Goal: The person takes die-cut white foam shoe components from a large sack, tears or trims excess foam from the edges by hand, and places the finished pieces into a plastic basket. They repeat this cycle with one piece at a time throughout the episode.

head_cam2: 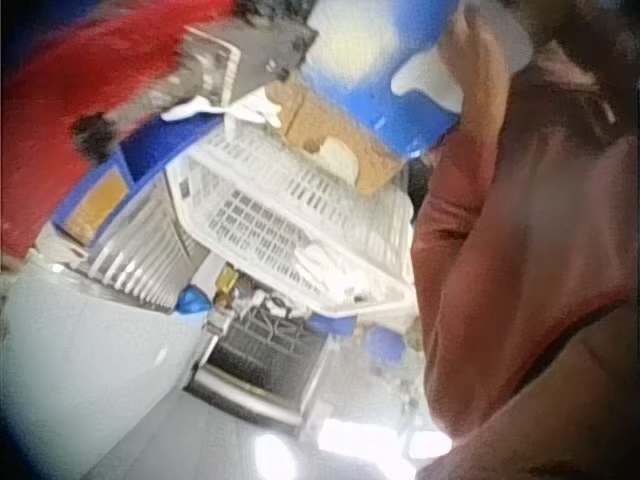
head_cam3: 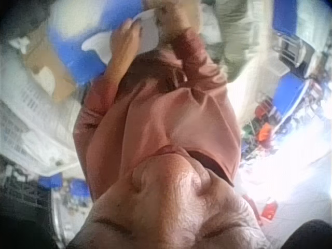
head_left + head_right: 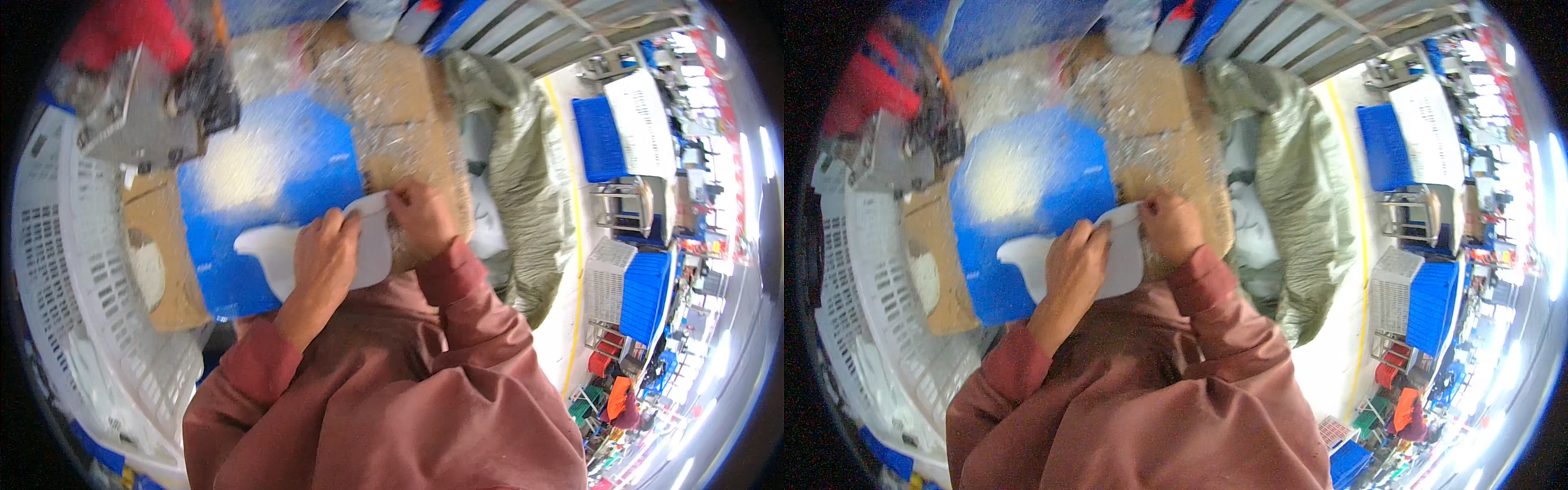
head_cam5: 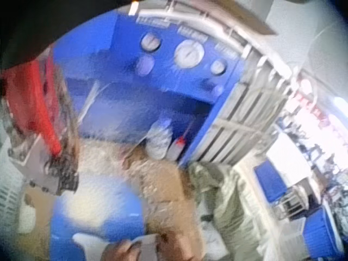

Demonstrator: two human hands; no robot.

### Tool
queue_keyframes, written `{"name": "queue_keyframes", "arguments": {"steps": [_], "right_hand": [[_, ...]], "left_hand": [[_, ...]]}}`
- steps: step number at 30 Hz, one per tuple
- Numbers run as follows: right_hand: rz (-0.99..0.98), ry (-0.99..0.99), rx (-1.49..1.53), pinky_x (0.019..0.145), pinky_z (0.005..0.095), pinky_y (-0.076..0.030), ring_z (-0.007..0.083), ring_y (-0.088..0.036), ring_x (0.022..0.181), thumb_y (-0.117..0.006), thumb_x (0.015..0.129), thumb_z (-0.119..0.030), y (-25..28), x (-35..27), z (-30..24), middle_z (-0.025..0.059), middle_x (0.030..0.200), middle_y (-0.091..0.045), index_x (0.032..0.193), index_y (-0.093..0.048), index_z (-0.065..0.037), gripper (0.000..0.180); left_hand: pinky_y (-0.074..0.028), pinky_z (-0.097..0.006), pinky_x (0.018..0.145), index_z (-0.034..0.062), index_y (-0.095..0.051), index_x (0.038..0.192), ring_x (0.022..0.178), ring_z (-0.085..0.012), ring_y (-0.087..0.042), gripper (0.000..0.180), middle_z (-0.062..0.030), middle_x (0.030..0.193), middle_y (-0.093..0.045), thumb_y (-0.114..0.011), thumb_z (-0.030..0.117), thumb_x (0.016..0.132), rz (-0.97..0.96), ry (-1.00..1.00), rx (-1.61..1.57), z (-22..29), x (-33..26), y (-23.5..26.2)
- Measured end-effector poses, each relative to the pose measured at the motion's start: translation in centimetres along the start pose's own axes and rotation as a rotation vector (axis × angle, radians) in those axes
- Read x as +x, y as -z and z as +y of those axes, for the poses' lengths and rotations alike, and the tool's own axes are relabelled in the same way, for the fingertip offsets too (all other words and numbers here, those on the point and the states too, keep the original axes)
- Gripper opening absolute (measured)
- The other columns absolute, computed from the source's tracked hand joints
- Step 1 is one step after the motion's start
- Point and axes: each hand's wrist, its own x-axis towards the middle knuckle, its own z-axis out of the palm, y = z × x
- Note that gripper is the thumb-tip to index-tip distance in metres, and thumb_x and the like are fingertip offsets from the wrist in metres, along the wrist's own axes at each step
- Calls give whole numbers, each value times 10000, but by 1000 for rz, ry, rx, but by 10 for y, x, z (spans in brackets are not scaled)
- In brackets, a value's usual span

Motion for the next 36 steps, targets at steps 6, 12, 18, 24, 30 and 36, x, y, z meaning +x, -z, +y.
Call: {"name": "queue_keyframes", "arguments": {"steps": [6,12,18,24,30,36], "right_hand": [[154,129,-154,772,503,-577,405,-708,896,-676,881,-254,-6,-4,-4,172,982,-712,1009,-699,-110,194],[169,200,346,685,404,-553,299,-710,769,-731,904,-130,0,-13,-22,152,913,-716,970,-696,3,152],[-62,232,341,746,477,-555,419,-711,854,-734,931,-248,-2,-10,-29,226,985,-722,1128,-725,-49,280],[151,342,215,822,470,-562,414,-709,960,-702,936,-206,-22,-23,-35,223,1034,-733,1127,-736,-58,244],[229,510,231,839,474,-561,407,-712,967,-675,950,-153,-24,-42,-44,202,1061,-743,1159,-738,-45,243],[197,771,255,826,464,-579,391,-716,951,-628,984,-93,6,-85,-74,194,1098,-731,1207,-713,-30,247]], "left_hand": [[-515,-490,747,40,-756,1138,858,-360,-648,264,-137,922,-613,-702,116,890,43,-19,-63,-3,-1,-1],[-527,-453,782,19,-762,1141,873,-400,-663,257,-178,938,-682,-684,110,913,-17,75,-340,-15,-3,12],[-543,-379,849,-7,-748,1127,919,-306,-718,240,-179,1028,-750,-671,114,935,-47,183,-637,-32,-4,13],[-539,-320,841,-16,-720,1152,918,-170,-688,225,-90,1030,-750,-668,84,958,-102,245,-782,-44,-5,13],[-505,-290,774,2,-657,1116,846,-128,-620,186,-40,974,-682,-680,55,939,-154,306,-1031,-56,-4,17],[-542,-369,856,29,-651,1179,962,-245,-668,380,-100,1111,-691,-791,35,826,-26,2,-375,-35,-24,69]]}}
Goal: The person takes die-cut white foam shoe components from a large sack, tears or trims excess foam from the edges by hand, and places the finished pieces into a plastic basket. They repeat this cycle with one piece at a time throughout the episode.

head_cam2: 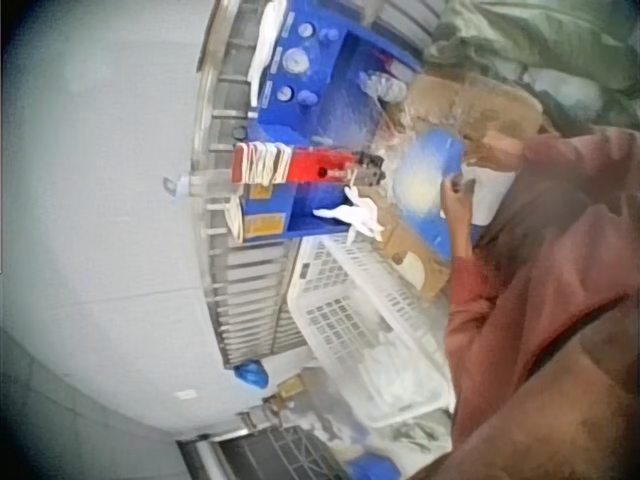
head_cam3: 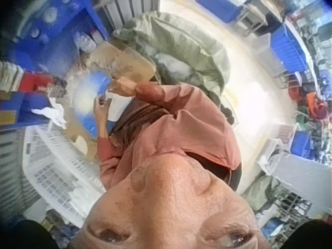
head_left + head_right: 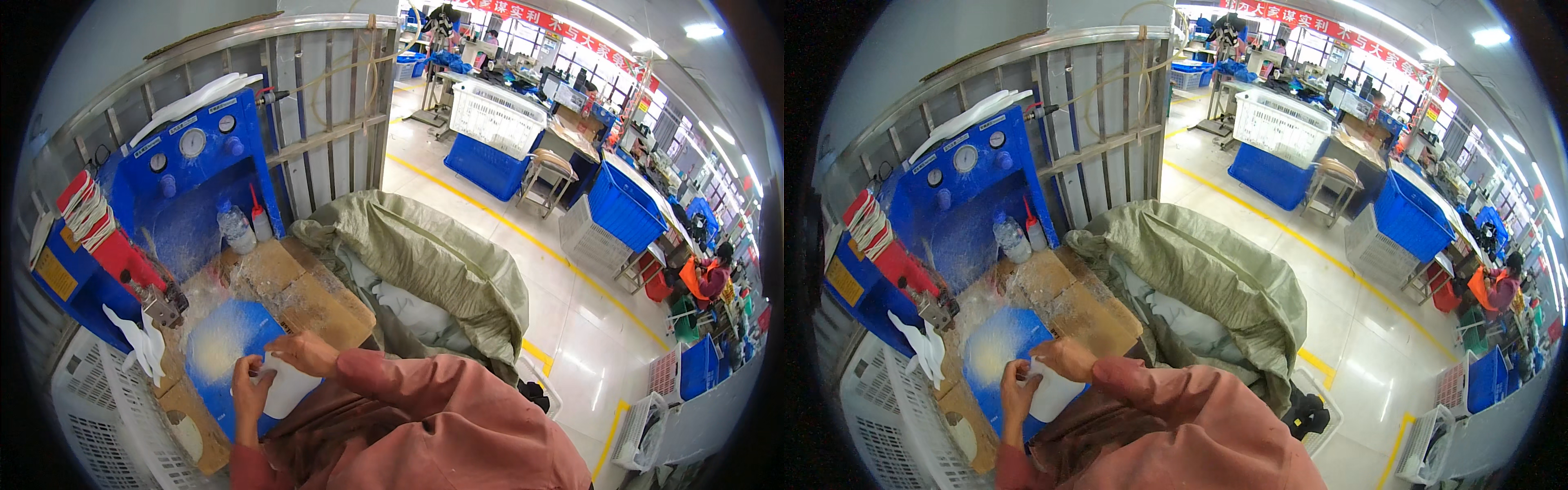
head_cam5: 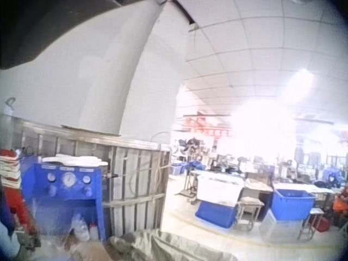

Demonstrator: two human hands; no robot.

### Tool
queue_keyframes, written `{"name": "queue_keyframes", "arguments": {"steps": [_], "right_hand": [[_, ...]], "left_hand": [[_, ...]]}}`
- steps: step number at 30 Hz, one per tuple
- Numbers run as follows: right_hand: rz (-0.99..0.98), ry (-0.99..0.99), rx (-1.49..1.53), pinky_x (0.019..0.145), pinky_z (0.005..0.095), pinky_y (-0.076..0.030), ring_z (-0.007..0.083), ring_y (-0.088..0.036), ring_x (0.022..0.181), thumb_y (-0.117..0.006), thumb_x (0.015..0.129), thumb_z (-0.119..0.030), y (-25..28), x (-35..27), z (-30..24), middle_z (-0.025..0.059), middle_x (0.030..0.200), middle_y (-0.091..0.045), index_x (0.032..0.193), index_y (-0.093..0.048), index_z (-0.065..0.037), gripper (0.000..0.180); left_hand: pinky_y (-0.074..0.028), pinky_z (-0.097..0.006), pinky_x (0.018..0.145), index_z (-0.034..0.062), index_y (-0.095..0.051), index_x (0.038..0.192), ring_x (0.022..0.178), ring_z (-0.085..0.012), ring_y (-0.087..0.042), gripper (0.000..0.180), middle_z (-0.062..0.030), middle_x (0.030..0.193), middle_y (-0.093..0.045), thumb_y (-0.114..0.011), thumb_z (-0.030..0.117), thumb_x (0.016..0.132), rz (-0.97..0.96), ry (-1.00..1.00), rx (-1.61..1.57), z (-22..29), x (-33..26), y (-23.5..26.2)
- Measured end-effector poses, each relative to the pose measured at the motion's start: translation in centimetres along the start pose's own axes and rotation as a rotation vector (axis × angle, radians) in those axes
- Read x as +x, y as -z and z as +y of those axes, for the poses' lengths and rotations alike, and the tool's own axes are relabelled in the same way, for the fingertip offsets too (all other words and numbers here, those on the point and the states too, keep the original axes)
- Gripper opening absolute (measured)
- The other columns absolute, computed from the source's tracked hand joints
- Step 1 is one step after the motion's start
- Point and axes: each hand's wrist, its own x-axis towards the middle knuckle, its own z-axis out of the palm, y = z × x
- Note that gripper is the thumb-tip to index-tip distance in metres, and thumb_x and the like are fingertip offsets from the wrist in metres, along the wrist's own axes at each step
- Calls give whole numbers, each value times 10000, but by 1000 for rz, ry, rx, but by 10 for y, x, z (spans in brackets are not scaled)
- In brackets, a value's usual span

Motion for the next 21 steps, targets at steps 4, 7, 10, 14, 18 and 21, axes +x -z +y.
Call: {"name": "queue_keyframes", "arguments": {"steps": [4,7,10,14,18,21], "right_hand": [[-170,249,50,804,440,-587,391,-714,972,-626,961,-62,22,-6,-54,206,1167,-708,1260,-661,3,308],[-178,262,193,841,462,-579,401,-704,1012,-632,969,-70,38,-3,-78,208,1207,-702,1279,-662,4,320],[-188,239,300,885,464,-568,396,-698,1055,-621,997,-78,52,-3,-87,205,1219,-707,1277,-674,3,296],[-184,96,317,926,455,-558,379,-692,1106,-621,1021,-99,59,-8,-86,191,1239,-714,1275,-693,-14,278],[-101,-178,493,981,383,-546,242,-691,1131,-663,1008,-97,58,-16,-66,116,1233,-729,1293,-695,-65,288],[27,-372,775,967,337,-550,151,-664,1096,-664,1018,-66,59,-26,-46,68,1204,-725,1306,-670,-54,288]], "left_hand": [[-567,-450,895,15,-650,1309,1123,-356,-680,538,-184,1259,-675,-833,94,810,-13,-518,364,46,-16,45],[-573,-411,736,-31,-709,1167,932,-347,-726,394,-219,1087,-719,-838,137,835,-402,68,139,76,-30,69],[-528,-394,612,-48,-735,1019,718,-348,-712,302,-243,863,-700,-841,183,855,-467,-33,382,97,-36,83],[-494,-404,600,-27,-743,937,617,-350,-659,281,-243,761,-657,-829,231,870,-416,-43,251,107,-36,85],[-497,-387,652,-8,-719,1068,680,-157,-577,333,-195,800,-670,-761,286,917,-521,132,81,94,-34,94],[-493,-368,670,0,-684,974,706,-147,-577,333,-148,759,-645,-727,328,929,-587,258,127,81,-40,112]]}}
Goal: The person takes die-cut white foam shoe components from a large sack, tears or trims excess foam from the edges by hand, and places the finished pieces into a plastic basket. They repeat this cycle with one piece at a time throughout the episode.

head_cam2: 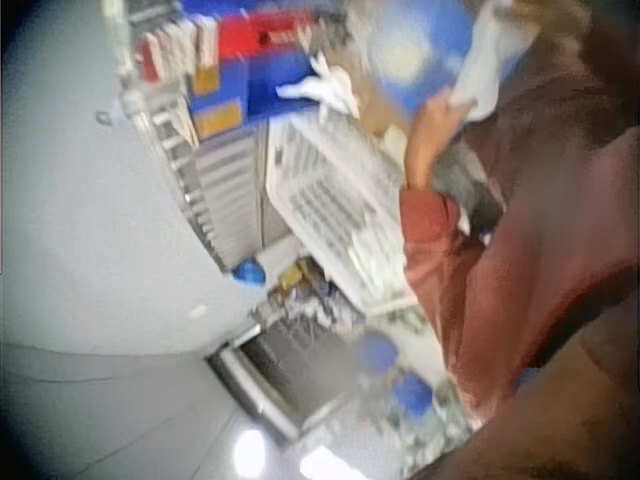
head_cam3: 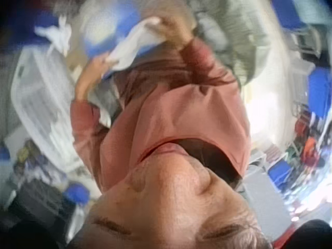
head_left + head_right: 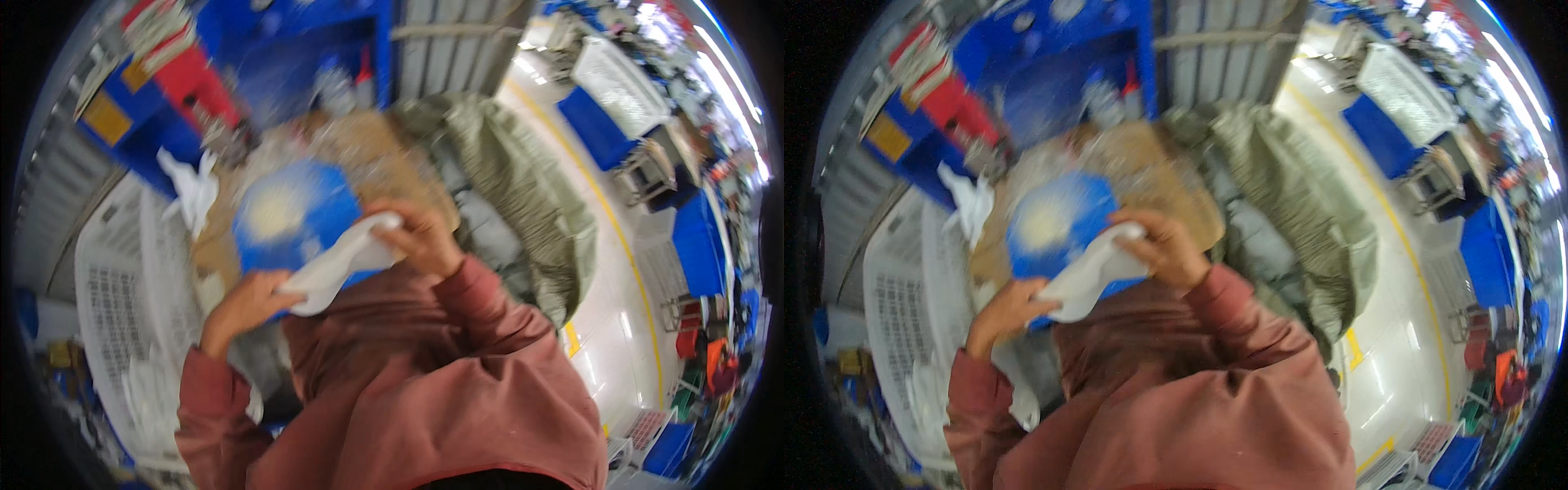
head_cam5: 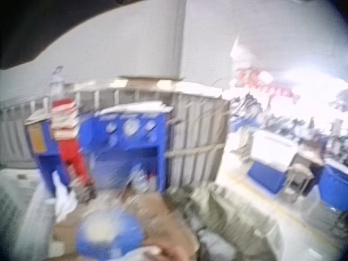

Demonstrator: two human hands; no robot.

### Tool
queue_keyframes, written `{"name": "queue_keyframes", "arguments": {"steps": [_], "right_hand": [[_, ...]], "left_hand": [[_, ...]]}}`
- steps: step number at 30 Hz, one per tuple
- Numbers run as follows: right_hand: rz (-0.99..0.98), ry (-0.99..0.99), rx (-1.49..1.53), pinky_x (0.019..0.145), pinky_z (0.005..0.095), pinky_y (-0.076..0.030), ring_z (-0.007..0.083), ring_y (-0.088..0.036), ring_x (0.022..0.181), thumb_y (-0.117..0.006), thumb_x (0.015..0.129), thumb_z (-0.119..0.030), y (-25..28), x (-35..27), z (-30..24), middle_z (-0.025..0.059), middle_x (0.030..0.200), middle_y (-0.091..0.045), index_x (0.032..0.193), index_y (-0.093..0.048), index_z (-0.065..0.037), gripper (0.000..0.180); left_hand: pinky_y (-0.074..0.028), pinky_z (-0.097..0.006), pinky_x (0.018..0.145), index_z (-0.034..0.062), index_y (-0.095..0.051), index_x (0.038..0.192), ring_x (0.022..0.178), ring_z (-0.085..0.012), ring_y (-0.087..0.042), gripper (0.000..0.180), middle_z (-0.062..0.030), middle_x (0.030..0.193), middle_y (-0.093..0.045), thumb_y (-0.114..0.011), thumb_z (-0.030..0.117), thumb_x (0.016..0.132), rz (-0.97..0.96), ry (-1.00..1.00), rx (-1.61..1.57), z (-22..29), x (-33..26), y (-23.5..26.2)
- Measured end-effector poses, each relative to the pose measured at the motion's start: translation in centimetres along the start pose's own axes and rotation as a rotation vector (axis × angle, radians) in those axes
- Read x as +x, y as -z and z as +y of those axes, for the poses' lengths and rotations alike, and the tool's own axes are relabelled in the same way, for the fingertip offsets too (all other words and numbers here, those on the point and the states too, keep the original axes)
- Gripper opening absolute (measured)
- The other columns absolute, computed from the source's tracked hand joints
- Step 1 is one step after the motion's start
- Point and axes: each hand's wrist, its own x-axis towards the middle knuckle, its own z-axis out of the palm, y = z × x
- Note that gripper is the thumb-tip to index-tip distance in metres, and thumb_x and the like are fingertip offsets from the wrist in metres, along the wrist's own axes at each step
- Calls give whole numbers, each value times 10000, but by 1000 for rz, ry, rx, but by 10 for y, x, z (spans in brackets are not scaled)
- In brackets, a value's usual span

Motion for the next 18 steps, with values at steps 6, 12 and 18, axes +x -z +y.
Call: {"name": "queue_keyframes", "arguments": {"steps": [6,12,18], "right_hand": [[-12,-47,98,894,298,-567,133,-677,1031,-721,994,-92,-1,4,16,75,1153,-741,1313,-660,2,339],[38,-110,138,882,288,-565,130,-672,996,-725,987,-89,6,1,25,68,1114,-741,1283,-690,6,313],[200,-102,-125,863,325,-553,190,-674,1005,-661,1001,-121,41,-6,56,117,1164,-723,1291,-677,12,320]], "left_hand": [[-473,-317,691,-17,-740,1073,748,-115,-574,319,-54,802,-659,-763,259,915,-65,66,-21,-7,-10,0],[-514,-312,816,4,-721,1214,890,-139,-644,373,-82,960,-726,-742,258,942,-19,24,-118,-9,-12,-4],[-550,-326,774,28,-716,1201,863,-146,-671,336,-82,967,-744,-697,290,991,-3,-8,-295,-39,-34,-2]]}}
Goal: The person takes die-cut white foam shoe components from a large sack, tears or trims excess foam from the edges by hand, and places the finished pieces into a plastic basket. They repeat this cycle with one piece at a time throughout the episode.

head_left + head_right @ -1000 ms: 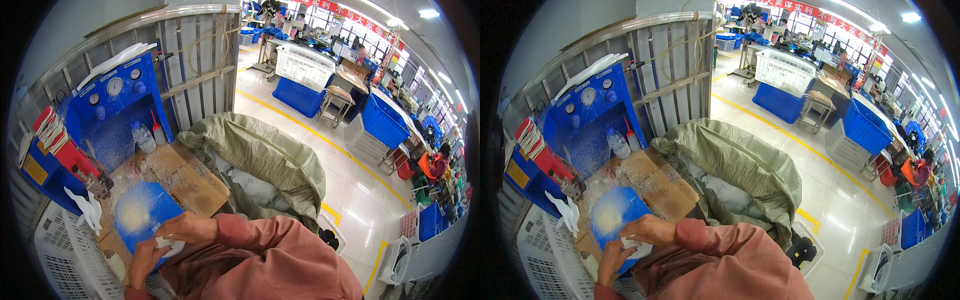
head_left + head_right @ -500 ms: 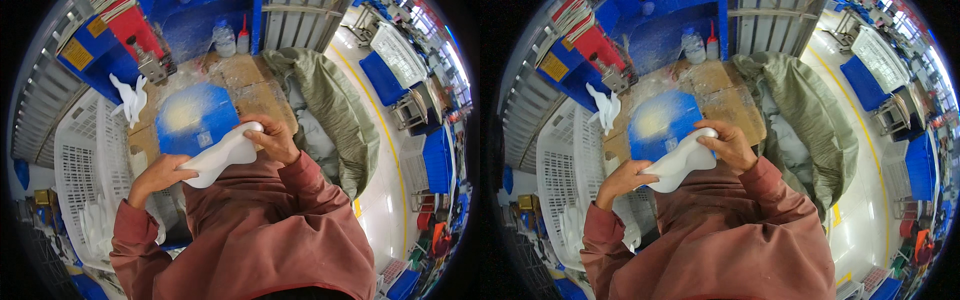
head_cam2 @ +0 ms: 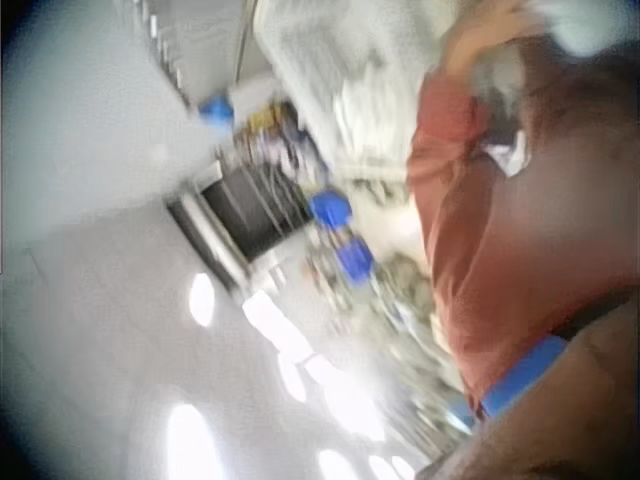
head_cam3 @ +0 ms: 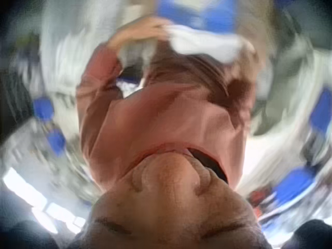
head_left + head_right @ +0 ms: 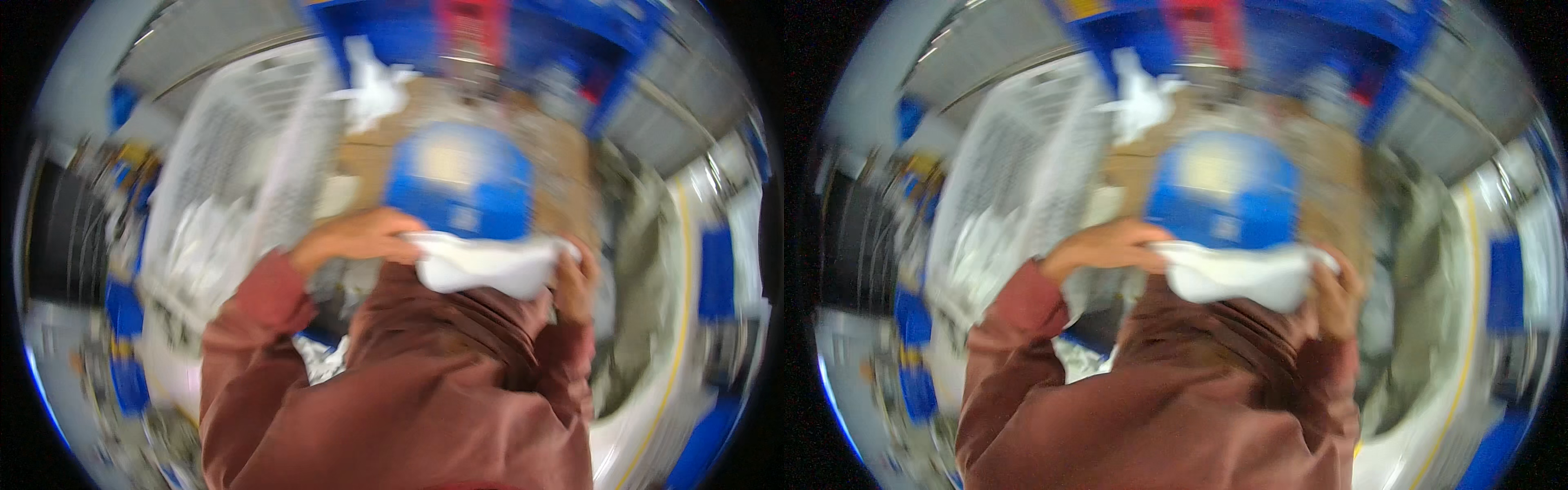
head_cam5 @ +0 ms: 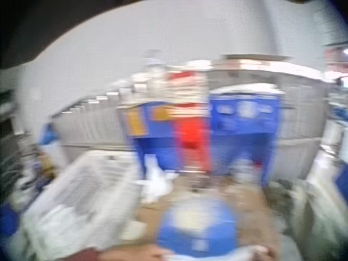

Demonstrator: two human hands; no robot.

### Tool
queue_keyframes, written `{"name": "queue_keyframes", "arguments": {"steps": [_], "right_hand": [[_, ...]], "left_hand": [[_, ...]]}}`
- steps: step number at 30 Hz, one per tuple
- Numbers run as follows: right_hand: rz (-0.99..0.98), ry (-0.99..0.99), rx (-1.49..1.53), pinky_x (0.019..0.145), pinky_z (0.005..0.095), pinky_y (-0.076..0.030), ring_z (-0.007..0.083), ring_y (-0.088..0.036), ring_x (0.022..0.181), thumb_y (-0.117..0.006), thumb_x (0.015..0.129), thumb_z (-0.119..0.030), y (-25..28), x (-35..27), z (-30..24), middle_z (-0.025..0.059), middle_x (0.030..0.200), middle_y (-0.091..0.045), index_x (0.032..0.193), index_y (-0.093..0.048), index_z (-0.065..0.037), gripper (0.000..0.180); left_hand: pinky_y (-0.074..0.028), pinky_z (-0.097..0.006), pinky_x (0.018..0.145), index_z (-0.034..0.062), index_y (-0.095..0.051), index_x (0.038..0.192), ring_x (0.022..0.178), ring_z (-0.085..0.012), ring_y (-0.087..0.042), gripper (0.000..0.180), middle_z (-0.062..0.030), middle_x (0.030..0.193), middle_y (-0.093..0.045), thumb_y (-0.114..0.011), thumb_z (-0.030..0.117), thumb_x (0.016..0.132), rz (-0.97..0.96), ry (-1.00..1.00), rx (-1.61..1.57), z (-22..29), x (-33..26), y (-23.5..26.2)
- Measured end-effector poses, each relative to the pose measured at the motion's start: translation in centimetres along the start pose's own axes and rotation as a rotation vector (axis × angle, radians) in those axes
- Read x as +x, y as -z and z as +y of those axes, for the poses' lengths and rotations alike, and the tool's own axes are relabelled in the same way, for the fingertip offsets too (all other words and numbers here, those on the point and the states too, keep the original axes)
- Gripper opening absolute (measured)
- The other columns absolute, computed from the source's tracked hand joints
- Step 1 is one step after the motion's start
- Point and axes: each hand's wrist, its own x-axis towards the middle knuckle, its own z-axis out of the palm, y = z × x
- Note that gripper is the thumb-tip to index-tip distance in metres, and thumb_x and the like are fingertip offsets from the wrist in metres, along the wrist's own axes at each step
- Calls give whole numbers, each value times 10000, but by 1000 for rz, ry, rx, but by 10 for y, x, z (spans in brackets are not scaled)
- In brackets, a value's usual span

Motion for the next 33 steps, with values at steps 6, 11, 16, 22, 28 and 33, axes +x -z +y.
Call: {"name": "queue_keyframes", "arguments": {"steps": [6,11,16,22,28,33], "right_hand": [[-162,32,247,908,346,-567,214,-691,1067,-667,1024,-132,-23,24,18,141,1227,-715,1351,-640,2,354],[-322,16,260,875,375,-590,234,-705,1076,-658,1043,-196,-59,25,1,128,1229,-721,1397,-614,-31,393],[-306,-89,177,829,354,-588,229,-707,1052,-643,1053,-229,-73,30,10,121,1211,-725,1364,-631,-40,364],[-412,-258,82,835,364,-588,235,-709,1046,-657,1044,-229,-84,23,22,122,1201,-728,1346,-640,-41,356],[-430,-282,29,922,362,-570,230,-681,1126,-658,1045,-228,-63,12,6,127,1261,-707,1362,-619,-17,383],[-384,-88,-37,841,288,-569,159,-710,962,-670,1035,-183,-28,-4,15,103,1068,-761,1243,-685,1,278]], "left_hand": [[-605,-328,753,33,-697,1282,815,-172,-739,351,-93,976,-778,-645,276,1033,74,94,-97,-4,-29,-1],[-589,-358,862,98,-680,1341,950,-174,-735,356,-57,1115,-772,-666,265,1027,505,7,90,-11,-114,9],[-605,-296,794,47,-569,1450,920,-141,-714,413,-74,1135,-731,-610,161,1056,1123,182,-124,-32,-267,47],[-588,-333,887,93,-585,1473,1025,-189,-694,479,-77,1272,-677,-659,287,1041,1496,223,-247,-148,-440,50],[-394,-443,1164,76,-454,1554,1417,-347,-481,657,-222,1573,-468,-692,228,960,1599,919,515,-313,-553,37],[-398,-396,1197,16,-425,1572,1400,-294,-495,518,-180,1584,-466,-544,186,1098,1213,665,494,-233,-430,97]]}}
